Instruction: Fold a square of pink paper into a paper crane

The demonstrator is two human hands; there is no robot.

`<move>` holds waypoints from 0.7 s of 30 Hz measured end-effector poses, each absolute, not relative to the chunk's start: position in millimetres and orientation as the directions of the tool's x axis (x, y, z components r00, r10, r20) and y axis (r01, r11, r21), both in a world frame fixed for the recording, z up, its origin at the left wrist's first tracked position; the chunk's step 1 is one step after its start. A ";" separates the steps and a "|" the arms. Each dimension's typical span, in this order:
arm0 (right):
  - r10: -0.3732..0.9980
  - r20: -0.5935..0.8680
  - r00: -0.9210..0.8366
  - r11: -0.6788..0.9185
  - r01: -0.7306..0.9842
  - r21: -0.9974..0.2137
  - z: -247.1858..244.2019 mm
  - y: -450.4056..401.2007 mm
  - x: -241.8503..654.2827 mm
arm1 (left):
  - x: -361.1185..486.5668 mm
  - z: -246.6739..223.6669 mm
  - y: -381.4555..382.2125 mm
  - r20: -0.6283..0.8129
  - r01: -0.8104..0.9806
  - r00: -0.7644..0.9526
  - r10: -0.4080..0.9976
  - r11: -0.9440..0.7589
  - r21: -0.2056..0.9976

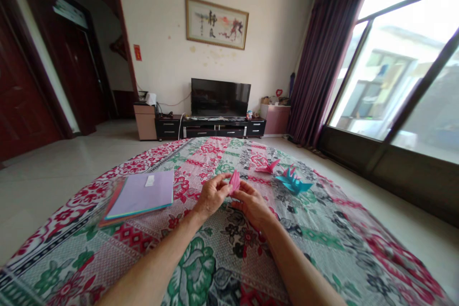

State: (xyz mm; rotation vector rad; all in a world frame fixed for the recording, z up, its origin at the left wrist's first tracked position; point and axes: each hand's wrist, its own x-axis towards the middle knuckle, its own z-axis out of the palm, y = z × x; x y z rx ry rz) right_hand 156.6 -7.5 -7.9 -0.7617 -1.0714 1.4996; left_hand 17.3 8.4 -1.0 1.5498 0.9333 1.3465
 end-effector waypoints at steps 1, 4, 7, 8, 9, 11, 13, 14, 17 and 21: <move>0.979 0.104 -0.176 0.029 -0.384 -0.923 -9.1 -6.8 156.2 | 17.6 -0.7 7.2 0.385 0.040 0.144 0.912 -0.394 0.918; 0.980 0.164 -0.108 0.121 -0.327 -0.937 -12.7 -4.1 155.4 | 17.6 1.2 3.9 0.451 0.140 0.148 0.880 -0.470 0.871; 0.975 0.203 -0.088 0.174 -0.262 -0.949 -14.7 -2.6 155.4 | 17.0 3.7 1.8 0.489 0.188 0.114 0.865 -0.502 0.844; 0.975 0.206 -0.085 0.180 -0.245 -0.953 -15.0 -2.5 155.4 | 16.8 4.6 1.5 0.499 0.197 0.102 0.860 -0.509 0.838; 0.975 0.205 -0.083 0.181 -0.232 -0.956 -15.2 -2.5 155.5 | 16.7 5.3 1.2 0.508 0.204 0.093 0.856 -0.516 0.832; 0.976 0.204 -0.079 0.183 -0.217 -0.959 -15.6 -2.6 155.5 | 16.4 6.3 1.1 0.520 0.218 0.089 0.850 -0.526 0.822; 0.975 0.206 -0.079 0.186 -0.209 -0.960 -16.4 -2.5 155.6 | 16.2 6.7 1.3 0.528 0.236 0.095 0.844 -0.535 0.811; 0.975 0.210 -0.079 0.190 -0.206 -0.960 -16.8 -2.3 155.7 | 16.0 6.9 1.4 0.533 0.248 0.100 0.840 -0.540 0.805; 0.971 0.225 -0.084 0.205 -0.200 -0.958 -18.1 -1.7 156.0 | 15.2 7.6 1.1 0.560 0.296 0.119 0.820 -0.567 0.768; 0.966 0.247 -0.079 0.228 -0.193 -0.954 -17.4 -2.3 155.3 | 13.9 9.4 -0.2 0.597 0.344 0.145 0.789 -0.606 0.717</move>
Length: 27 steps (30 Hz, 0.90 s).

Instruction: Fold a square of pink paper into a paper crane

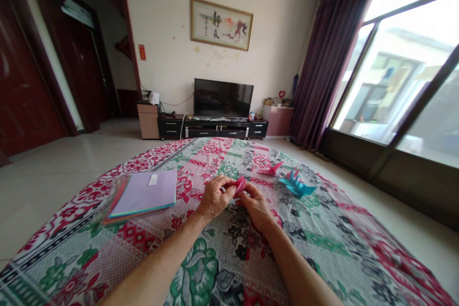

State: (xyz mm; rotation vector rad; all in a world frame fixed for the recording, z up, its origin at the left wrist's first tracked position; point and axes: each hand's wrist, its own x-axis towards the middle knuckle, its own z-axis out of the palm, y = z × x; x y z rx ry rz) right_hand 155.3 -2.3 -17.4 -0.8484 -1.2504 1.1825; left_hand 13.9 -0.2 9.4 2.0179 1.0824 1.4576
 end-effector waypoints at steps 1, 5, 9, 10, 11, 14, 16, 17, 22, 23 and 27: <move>0.965 0.250 -0.077 0.233 -0.185 -0.955 -17.0 -2.8 154.9 | 13.6 9.7 -0.4 0.602 0.352 0.145 0.785 -0.610 0.710; 0.963 0.257 -0.084 0.244 -0.139 -0.960 -16.0 -4.2 153.2 | 12.5 8.5 0.7 0.601 0.376 0.137 0.788 -0.603 0.704; 0.961 0.260 -0.095 0.250 -0.110 -0.962 -17.0 -4.0 152.9 | 11.9 6.1 3.4 0.597 0.387 0.151 0.788 -0.603 0.698; 0.961 0.260 -0.097 0.249 -0.106 -0.963 -17.1 -3.8 152.9 | 11.8 5.7 4.2 0.596 0.390 0.153 0.788 -0.603 0.696; 0.961 0.259 -0.099 0.249 -0.102 -0.963 -17.1 -3.7 152.8 | 11.8 5.4 5.0 0.595 0.393 0.153 0.789 -0.601 0.696; 0.958 0.270 -0.092 0.261 -0.102 -0.960 -15.9 -3.8 152.2 | 11.8 4.4 7.4 0.578 0.391 0.138 0.804 -0.581 0.714; 0.957 0.281 -0.077 0.273 -0.101 -0.957 -14.9 -4.1 151.5 | 11.8 3.4 8.9 0.558 0.378 0.117 0.821 -0.557 0.740; 0.956 0.286 -0.070 0.279 -0.094 -0.956 -14.6 -4.3 151.1 | 11.9 2.7 9.5 0.548 0.371 0.105 0.830 -0.544 0.752; 0.948 0.318 0.002 0.318 -0.025 -0.948 -13.4 -6.2 150.6 | 12.9 -2.5 12.0 0.523 0.366 0.048 0.851 -0.503 0.783; 0.945 0.327 0.006 0.327 -0.009 -0.945 -12.7 -7.1 150.6 | 13.1 -3.6 12.3 0.524 0.372 0.038 0.851 -0.499 0.783; 0.934 0.357 -0.030 0.358 0.043 -0.933 -9.0 -11.2 148.8 | 14.0 -6.2 12.5 0.555 0.422 0.010 0.832 -0.507 0.752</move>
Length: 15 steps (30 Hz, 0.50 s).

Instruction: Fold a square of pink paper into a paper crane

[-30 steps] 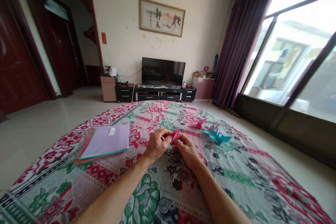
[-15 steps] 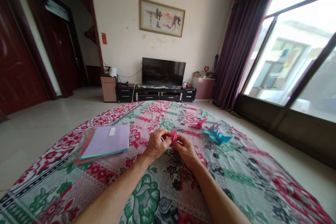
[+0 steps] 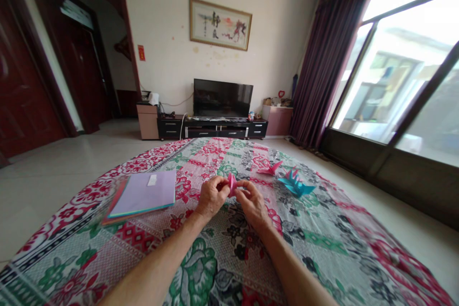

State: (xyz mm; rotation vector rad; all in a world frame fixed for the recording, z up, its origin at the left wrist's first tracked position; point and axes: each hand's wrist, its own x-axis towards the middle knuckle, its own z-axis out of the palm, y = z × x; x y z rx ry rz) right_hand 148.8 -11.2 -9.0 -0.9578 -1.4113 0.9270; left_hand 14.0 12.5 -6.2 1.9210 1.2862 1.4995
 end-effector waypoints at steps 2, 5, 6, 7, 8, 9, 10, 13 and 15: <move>0.936 0.351 -0.032 0.352 0.050 -0.935 -8.5 -11.8 147.3 | 14.3 -6.1 11.5 0.569 0.441 0.014 0.822 -0.516 0.735; 0.934 0.356 -0.024 0.356 0.020 -0.934 -10.0 -10.3 145.5 | 14.7 -5.2 9.7 0.573 0.449 0.029 0.819 -0.523 0.725; 0.931 0.364 -0.025 0.365 0.004 -0.931 -10.6 -9.5 145.4 | 14.7 -4.9 9.2 0.573 0.449 0.033 0.819 -0.525 0.724; 0.928 0.373 -0.027 0.373 -0.009 -0.928 -11.2 -8.9 145.5 | 14.7 -4.8 8.8 0.574 0.448 0.038 0.818 -0.527 0.722; 0.925 0.380 -0.029 0.380 -0.018 -0.925 -11.6 -8.3 145.8 | 14.7 -4.7 8.6 0.576 0.448 0.042 0.817 -0.530 0.720; 0.922 0.385 -0.034 0.384 -0.020 -0.923 -11.9 -8.0 146.3 | 14.6 -4.8 8.5 0.578 0.448 0.046 0.815 -0.534 0.717; 0.921 0.388 -0.038 0.388 -0.018 -0.921 -12.2 -7.8 146.9 | 14.4 -5.0 8.5 0.581 0.448 0.050 0.813 -0.538 0.714; 0.915 0.400 -0.046 0.400 0.001 -0.916 -13.2 -7.6 148.0 | 14.3 -5.4 8.7 0.585 0.448 0.056 0.809 -0.544 0.709; 0.910 0.413 -0.046 0.413 0.005 -0.911 -13.9 -7.2 147.7 | 14.4 -5.5 8.8 0.582 0.450 0.057 0.811 -0.541 0.710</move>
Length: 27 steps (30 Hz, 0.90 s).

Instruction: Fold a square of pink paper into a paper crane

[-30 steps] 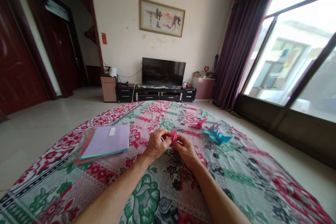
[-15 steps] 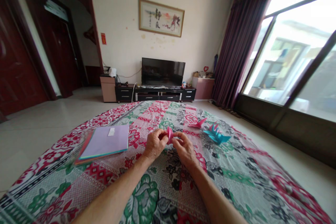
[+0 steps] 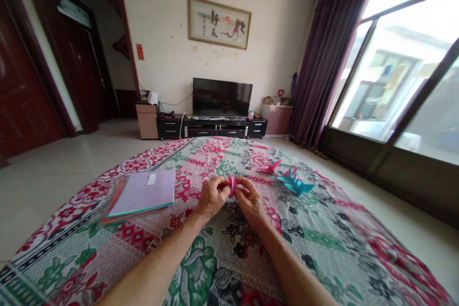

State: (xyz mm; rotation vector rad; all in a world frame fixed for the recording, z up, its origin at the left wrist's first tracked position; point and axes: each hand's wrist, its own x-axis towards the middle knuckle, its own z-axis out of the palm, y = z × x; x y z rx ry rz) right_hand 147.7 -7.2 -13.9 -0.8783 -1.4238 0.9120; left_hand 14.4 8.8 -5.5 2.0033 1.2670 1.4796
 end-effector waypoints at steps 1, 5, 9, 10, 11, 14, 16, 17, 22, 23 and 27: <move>0.906 0.421 -0.044 0.422 0.004 -0.907 -14.2 -7.0 147.3 | 14.5 -5.4 8.7 0.579 0.453 0.056 0.813 -0.538 0.711; 0.892 0.451 -0.044 0.451 -0.004 -0.892 -14.2 -7.1 145.1 | 14.7 -4.7 8.4 0.569 0.461 0.042 0.821 -0.522 0.718; 0.902 0.427 -0.065 0.428 -0.001 -0.904 -13.3 -8.8 144.5 | 14.4 -3.4 7.8 0.556 0.453 0.032 0.831 -0.507 0.733; 0.906 0.417 -0.073 0.418 -0.002 -0.908 -13.4 -8.9 144.5 | 14.3 -3.1 7.7 0.552 0.449 0.031 0.833 -0.505 0.737; 0.909 0.409 -0.080 0.410 -0.004 -0.912 -13.7 -8.8 144.5 | 14.2 -3.0 7.6 0.548 0.445 0.030 0.836 -0.502 0.742; 0.911 0.405 -0.081 0.406 0.000 -0.914 -16.1 -7.0 144.4 | 14.3 -3.6 7.9 0.538 0.438 0.027 0.843 -0.494 0.751; 0.913 0.399 -0.085 0.400 0.006 -0.916 -18.1 -5.3 144.3 | 14.5 -4.3 8.2 0.541 0.434 0.031 0.840 -0.499 0.750; 0.915 0.395 -0.085 0.397 0.007 -0.918 -19.0 -4.5 144.2 | 14.6 -4.7 8.2 0.545 0.432 0.037 0.838 -0.505 0.747; 0.914 0.397 -0.076 0.398 -0.003 -0.917 -21.7 -2.1 144.0 | 14.9 -5.2 7.2 0.544 0.423 0.070 0.836 -0.519 0.743; 0.913 0.401 -0.074 0.401 -0.004 -0.916 -21.9 -1.8 144.0 | 14.9 -4.9 6.7 0.543 0.424 0.074 0.837 -0.519 0.742; 0.911 0.407 -0.062 0.408 -0.002 -0.913 -22.5 -1.3 144.5 | 15.1 -2.8 4.2 0.540 0.420 0.081 0.838 -0.520 0.744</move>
